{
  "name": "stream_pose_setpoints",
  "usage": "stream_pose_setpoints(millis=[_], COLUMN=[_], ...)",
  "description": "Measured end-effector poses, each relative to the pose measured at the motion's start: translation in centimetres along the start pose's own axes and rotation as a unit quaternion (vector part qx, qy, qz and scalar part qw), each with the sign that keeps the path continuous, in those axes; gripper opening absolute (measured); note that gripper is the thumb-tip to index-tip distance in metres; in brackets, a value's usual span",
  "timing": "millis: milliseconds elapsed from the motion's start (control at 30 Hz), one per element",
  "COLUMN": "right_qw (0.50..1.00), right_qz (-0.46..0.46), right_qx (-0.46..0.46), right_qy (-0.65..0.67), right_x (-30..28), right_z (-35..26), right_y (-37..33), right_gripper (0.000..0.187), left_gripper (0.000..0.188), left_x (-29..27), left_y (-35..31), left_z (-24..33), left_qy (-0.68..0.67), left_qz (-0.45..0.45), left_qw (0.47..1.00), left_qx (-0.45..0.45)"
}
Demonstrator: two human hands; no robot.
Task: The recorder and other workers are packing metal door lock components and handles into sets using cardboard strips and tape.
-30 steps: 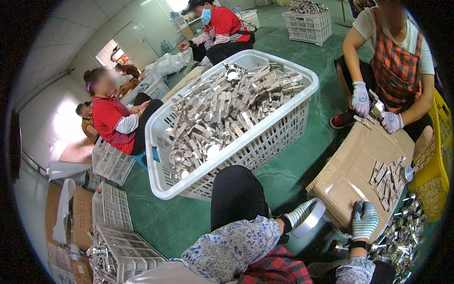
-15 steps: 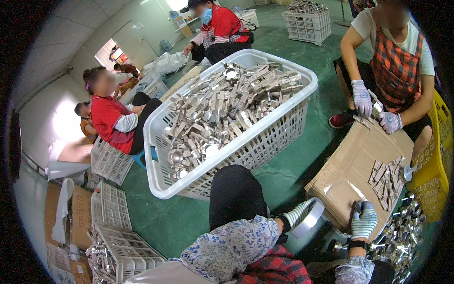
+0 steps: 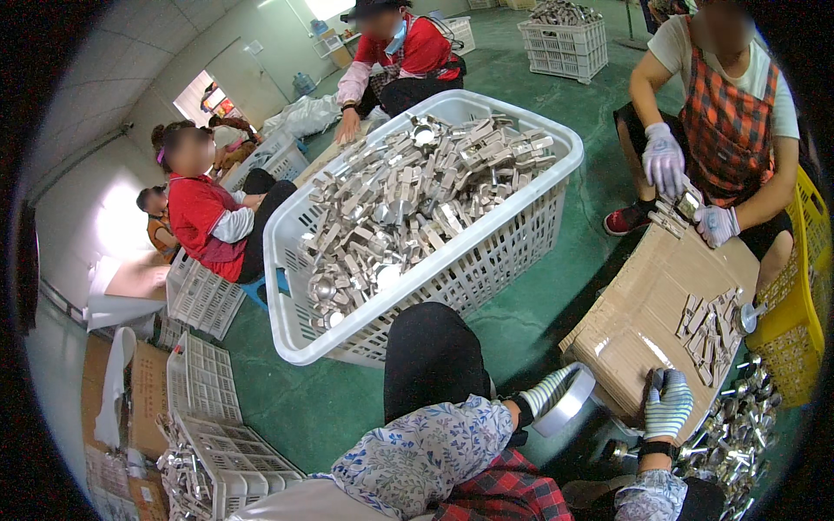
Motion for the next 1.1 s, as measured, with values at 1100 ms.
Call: stream_pose_setpoints(millis=[1100], right_qw=[0.991], right_qz=[-0.123], right_qx=[0.056], right_qy=[-0.001], right_x=[-1.9], right_z=[-1.4], right_y=[0.6], right_gripper=[0.016], left_gripper=[0.032], left_x=[2.4], left_y=[-4.1], left_z=[-3.7], left_qy=[0.840], left_qz=[0.018], left_qw=[0.442], left_qx=[0.314])
Point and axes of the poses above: each hand's wrist, its own y-axis towards the middle knuckle, its own x-axis out of the palm, z = x × y, the point moved 7 cm from there along y, towards the middle knuckle, and after that the axes turned 14 degrees about x, right-handed, at the moved point
